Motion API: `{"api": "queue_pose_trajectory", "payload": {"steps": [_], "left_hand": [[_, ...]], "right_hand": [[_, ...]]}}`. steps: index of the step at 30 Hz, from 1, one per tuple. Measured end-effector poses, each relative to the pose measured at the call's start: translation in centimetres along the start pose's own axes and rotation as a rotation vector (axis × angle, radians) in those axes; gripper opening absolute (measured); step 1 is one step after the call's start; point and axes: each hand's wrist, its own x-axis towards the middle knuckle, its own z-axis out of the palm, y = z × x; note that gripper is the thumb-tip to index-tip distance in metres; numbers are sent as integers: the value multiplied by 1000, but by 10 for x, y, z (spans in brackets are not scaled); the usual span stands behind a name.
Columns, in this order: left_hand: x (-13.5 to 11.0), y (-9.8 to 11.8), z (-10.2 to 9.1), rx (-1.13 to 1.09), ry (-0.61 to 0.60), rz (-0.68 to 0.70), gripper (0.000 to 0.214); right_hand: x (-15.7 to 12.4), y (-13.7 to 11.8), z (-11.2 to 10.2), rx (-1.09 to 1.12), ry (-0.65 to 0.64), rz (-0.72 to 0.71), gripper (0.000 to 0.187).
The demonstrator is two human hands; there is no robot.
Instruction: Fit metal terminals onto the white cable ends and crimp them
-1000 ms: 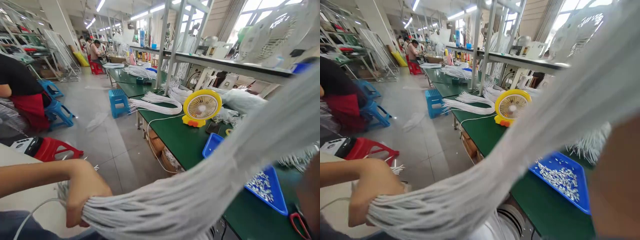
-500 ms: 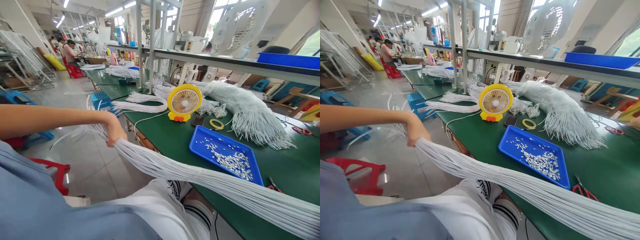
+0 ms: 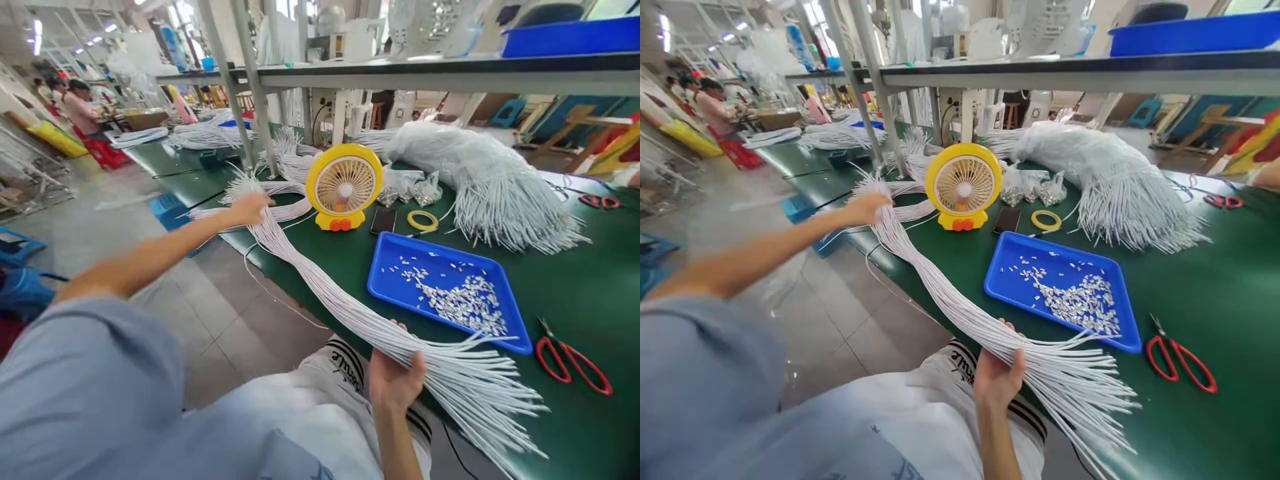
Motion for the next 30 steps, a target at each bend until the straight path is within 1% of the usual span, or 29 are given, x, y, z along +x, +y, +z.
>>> {"api": "queue_pose_trajectory", "payload": {"steps": [1,3,4,5,6,7,9,10,11,12,14,15,17,20,22,25,27,30], "left_hand": [[-11,27,20,-45,-43,98,36],[-32,85,55,-136,-99,285,48],[-39,114,69,-186,-100,360,55],[-42,140,79,-290,-69,443,57],[-40,164,86,-390,-38,490,55],[-32,185,90,-475,-11,497,50],[-4,217,92,-568,-1,478,47],[15,229,91,-566,-32,491,50],[34,239,91,-547,-86,507,61],[52,246,91,-524,-163,518,77],[82,254,95,-469,-320,489,103],[93,256,99,-449,-379,466,110],[104,258,109,-427,-441,449,116],[107,261,123,-416,-453,516,118],[105,266,128,-408,-438,583,118],[107,278,129,-402,-406,686,105],[113,288,129,-393,-385,745,98],[127,305,129,-360,-352,774,101]], "right_hand": [[2,6,-7,-17,3,15,27],[4,11,-18,-31,-13,29,32],[3,11,-22,-27,-28,46,35],[3,10,-25,-12,-33,61,36],[2,9,-27,9,-40,80,38],[2,8,-28,21,-32,83,40],[3,5,-29,37,-10,84,41],[5,3,-30,40,-2,88,40],[6,0,-31,47,-1,103,39],[7,-4,-33,60,-7,126,37],[9,-14,-36,106,-21,177,33],[10,-19,-39,134,-22,197,32],[11,-29,-43,184,-1,222,30],[11,-39,-48,211,52,232,30],[9,-41,-50,215,78,236,29],[7,-42,-51,226,90,252,30],[7,-42,-52,233,83,265,30],[8,-43,-55,230,63,279,29]]}}
